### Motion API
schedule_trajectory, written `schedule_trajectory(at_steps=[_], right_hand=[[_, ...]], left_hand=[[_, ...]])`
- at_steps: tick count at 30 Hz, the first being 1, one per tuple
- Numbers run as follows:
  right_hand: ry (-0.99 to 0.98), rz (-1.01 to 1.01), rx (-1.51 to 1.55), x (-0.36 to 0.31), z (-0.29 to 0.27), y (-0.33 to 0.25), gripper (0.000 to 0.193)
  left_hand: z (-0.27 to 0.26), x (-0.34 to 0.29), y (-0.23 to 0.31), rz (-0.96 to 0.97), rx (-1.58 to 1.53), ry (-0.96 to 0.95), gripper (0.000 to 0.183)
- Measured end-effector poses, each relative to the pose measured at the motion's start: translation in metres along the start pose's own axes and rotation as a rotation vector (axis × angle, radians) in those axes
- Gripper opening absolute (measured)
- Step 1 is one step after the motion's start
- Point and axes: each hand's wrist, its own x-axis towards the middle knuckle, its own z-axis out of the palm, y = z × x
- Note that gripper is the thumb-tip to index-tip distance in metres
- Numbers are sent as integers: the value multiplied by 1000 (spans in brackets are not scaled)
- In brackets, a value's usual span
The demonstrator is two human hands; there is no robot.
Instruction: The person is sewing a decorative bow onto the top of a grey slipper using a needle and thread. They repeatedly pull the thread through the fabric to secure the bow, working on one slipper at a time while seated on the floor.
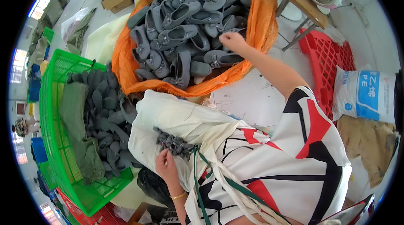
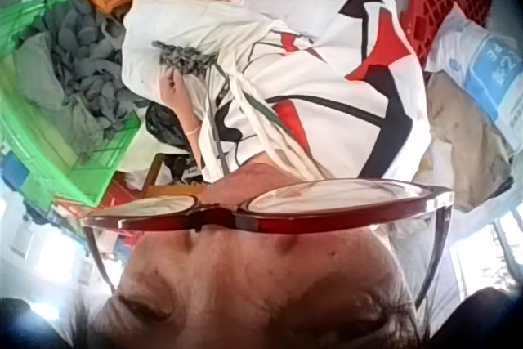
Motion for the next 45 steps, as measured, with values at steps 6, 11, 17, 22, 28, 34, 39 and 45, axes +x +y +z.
schedule_trajectory(at_steps=[6,11,17,22,28,34,39,45], right_hand=[[-272,-91,-711,3,6,52,24],[-730,-321,-1172,-5,-16,109,34],[-797,411,-1197,-54,-66,117,46],[-929,480,-1222,-109,-64,151,39],[-779,314,-1214,-88,-54,127,32],[-372,-353,-563,-85,9,35,19],[-520,-328,-98,-123,66,-92,11],[-689,-576,51,-156,104,-182,10]], left_hand=[[-15,-13,-46,-246,-155,41,10],[-9,-1,-43,-235,-35,1,11],[-5,-2,-43,-247,38,-2,11],[0,-1,-50,-196,28,-6,12],[-5,-4,-41,-43,130,16,14],[-13,3,-23,-114,20,36,15],[-9,14,-15,-82,58,26,13],[3,30,-14,-32,196,105,19]])
